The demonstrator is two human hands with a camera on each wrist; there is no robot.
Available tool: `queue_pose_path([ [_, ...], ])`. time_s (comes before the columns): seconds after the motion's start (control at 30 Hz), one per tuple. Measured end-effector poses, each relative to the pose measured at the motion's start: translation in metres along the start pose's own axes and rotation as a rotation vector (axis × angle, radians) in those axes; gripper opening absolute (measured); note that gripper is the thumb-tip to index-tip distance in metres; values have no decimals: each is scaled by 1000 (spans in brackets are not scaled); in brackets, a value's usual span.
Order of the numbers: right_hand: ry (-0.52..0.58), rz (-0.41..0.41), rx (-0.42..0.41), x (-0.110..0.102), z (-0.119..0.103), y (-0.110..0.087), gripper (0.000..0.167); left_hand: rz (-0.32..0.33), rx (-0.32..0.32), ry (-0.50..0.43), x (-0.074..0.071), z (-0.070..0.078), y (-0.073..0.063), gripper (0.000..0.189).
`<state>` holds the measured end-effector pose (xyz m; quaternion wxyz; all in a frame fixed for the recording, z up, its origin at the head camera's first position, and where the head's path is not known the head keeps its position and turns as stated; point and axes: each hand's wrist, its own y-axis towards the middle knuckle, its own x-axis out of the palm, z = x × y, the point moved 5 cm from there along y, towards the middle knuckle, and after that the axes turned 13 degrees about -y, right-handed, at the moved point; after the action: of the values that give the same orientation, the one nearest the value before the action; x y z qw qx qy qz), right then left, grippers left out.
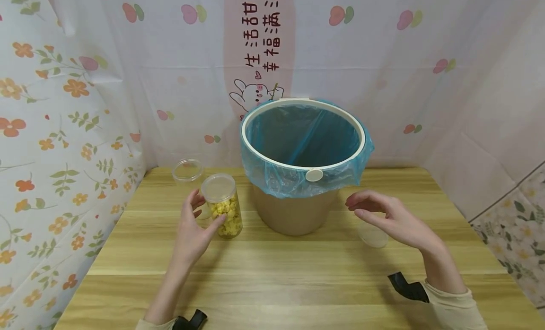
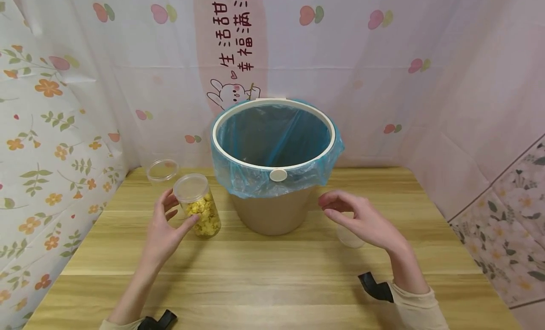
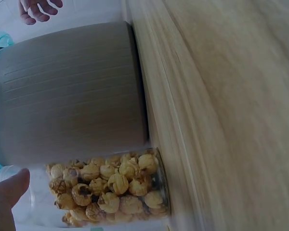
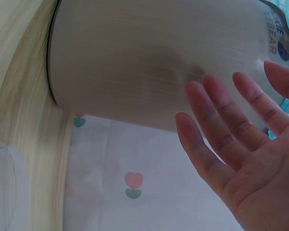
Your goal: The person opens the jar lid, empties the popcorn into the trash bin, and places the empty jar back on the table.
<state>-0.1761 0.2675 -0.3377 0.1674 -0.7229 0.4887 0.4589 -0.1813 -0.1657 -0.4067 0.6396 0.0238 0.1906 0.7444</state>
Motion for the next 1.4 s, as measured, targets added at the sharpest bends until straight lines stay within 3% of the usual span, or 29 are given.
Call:
queue_pose_path([
  [0.23,1,-9,-9,0,0,-1,27,-48,-105,7,9,-8,3,102],
  [0.57,-20,-13,-4,0,2,-4,27,-110,-176,-27,22,-19,4,105],
  [1.13,-28,-10,2,2,1,-5,28,-127,-206,2,27,-24,11,106],
  [1.4,-28,-6,-9,2,-2,-1,28,-127,-178,5,25,-15,13,104],
])
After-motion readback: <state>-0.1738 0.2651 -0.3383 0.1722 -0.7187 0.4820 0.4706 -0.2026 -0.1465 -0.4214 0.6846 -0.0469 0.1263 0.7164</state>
